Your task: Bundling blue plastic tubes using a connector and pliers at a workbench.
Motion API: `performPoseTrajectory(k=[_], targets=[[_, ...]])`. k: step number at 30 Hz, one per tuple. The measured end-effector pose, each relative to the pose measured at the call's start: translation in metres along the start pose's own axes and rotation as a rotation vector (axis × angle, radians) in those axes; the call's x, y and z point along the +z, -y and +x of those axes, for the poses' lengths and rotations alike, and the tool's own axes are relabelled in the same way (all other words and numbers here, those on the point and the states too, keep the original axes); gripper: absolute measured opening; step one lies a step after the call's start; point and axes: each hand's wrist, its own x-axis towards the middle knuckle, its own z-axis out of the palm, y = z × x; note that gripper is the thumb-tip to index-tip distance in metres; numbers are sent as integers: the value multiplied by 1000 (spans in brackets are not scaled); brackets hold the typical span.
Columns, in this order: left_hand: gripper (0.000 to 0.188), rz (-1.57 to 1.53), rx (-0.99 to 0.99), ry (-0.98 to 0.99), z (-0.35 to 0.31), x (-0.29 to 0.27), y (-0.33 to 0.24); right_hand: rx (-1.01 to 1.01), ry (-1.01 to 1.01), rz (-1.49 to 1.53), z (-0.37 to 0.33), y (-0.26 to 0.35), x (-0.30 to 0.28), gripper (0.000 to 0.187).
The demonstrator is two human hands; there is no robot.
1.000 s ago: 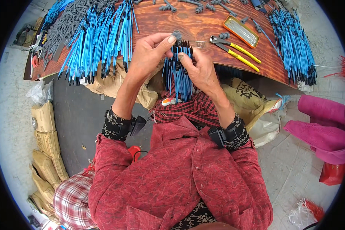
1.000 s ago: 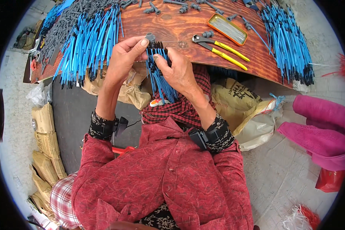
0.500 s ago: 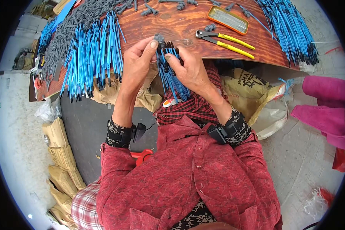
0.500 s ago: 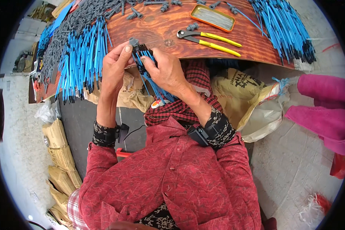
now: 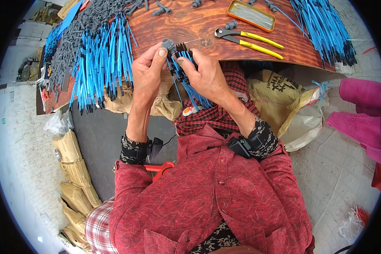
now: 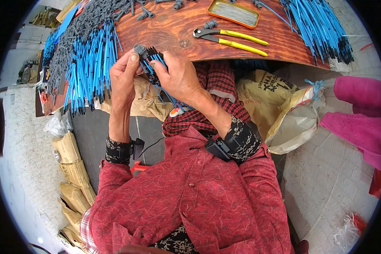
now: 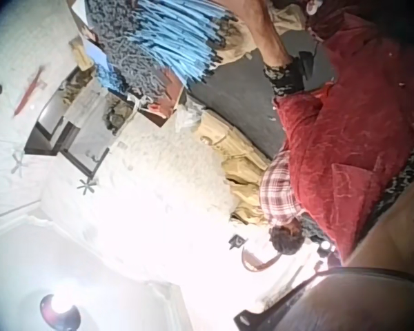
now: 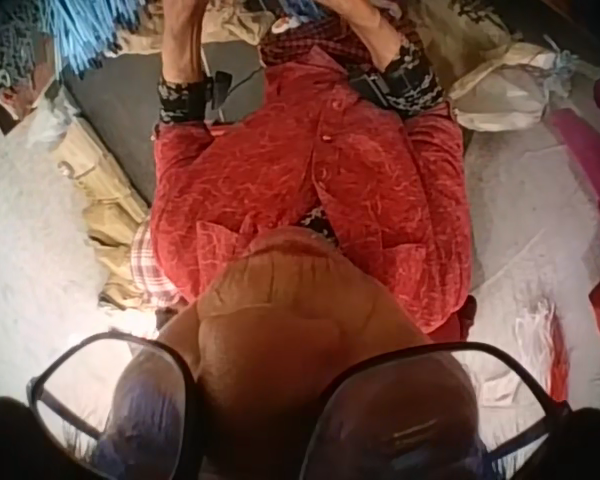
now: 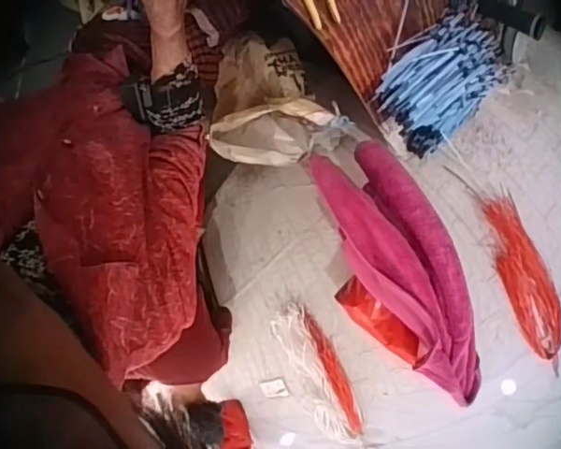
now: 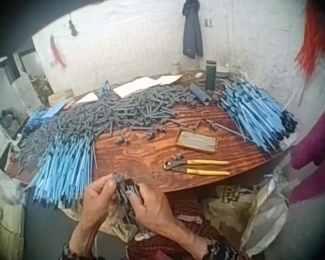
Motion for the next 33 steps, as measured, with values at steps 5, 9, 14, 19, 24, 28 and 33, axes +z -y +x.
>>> performPoseTrajectory(k=[5,9,14,19,24,28,33], targets=[[36,42,4,67,0,-8,1,48,97,43,6,-1,-8,26],[40,49,-36,213,3,-18,-4,93,148,45,6,0,-16,27],[43,-4,-75,273,4,-19,-12,143,204,133,4,-5,-22,26],[42,-72,-94,303,6,-14,-14,117,242,153,6,-5,-23,26],[43,-84,-70,311,8,-14,-10,123,272,158,7,-3,-27,25],[44,-88,-63,284,7,-9,-14,72,280,154,8,-8,-28,24],[46,-36,-70,275,7,-15,-7,114,342,262,10,-6,-30,24]])
